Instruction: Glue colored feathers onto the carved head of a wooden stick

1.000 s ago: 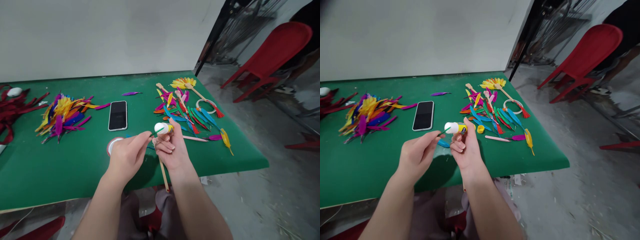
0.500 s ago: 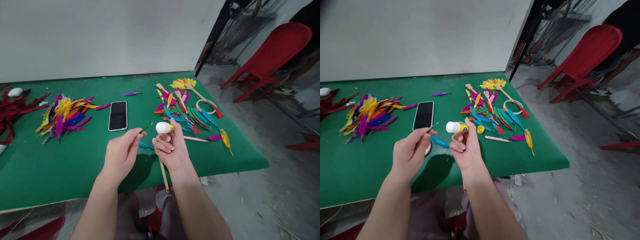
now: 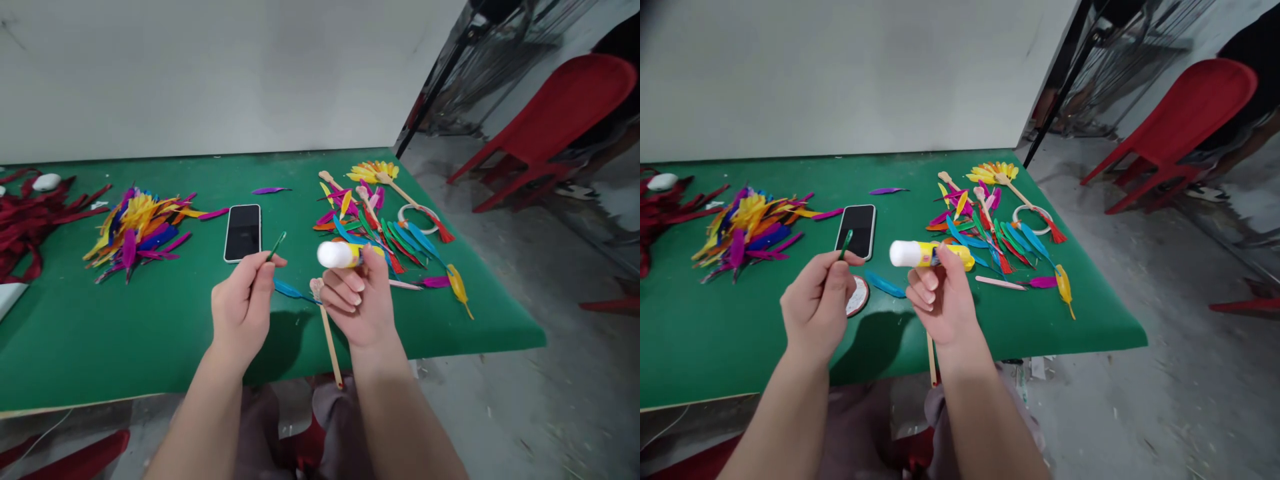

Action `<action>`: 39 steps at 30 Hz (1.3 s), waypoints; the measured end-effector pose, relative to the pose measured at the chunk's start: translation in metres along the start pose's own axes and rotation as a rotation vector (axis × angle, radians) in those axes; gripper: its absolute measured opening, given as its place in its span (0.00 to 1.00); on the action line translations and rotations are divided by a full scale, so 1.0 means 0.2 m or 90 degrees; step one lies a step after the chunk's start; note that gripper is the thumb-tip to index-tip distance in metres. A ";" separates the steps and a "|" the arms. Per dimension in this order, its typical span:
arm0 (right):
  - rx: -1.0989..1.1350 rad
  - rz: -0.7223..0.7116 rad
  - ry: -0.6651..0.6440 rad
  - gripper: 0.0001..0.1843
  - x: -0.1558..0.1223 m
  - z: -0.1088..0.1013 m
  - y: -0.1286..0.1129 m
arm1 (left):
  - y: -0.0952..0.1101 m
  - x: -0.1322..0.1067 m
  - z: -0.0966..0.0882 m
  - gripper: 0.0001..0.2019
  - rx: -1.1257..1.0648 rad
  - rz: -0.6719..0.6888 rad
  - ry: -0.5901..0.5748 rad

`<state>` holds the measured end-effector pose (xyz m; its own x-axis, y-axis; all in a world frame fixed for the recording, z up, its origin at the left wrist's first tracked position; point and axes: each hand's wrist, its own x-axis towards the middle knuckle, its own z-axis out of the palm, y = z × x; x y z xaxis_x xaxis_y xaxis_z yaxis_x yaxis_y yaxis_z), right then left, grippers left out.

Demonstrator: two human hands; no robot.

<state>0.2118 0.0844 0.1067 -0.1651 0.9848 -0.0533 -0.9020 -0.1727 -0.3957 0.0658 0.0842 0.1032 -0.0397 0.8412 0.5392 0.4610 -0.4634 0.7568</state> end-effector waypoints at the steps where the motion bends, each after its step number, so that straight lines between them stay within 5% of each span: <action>1: -0.009 -0.003 0.017 0.12 0.00 0.00 0.00 | 0.00 0.00 0.00 0.10 0.001 0.008 -0.009; 9: -0.031 0.013 0.095 0.16 0.01 0.04 0.00 | 0.05 -0.03 0.05 0.09 -0.005 0.098 -0.120; 39: -0.016 0.044 0.162 0.21 0.02 0.04 -0.01 | 0.08 -0.04 0.08 0.10 0.054 0.201 -0.160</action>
<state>0.2092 0.0886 0.1142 -0.1178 0.9439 -0.3086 -0.8810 -0.2427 -0.4062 0.0875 0.0737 0.1046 0.3288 0.7085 0.6244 0.4881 -0.6935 0.5299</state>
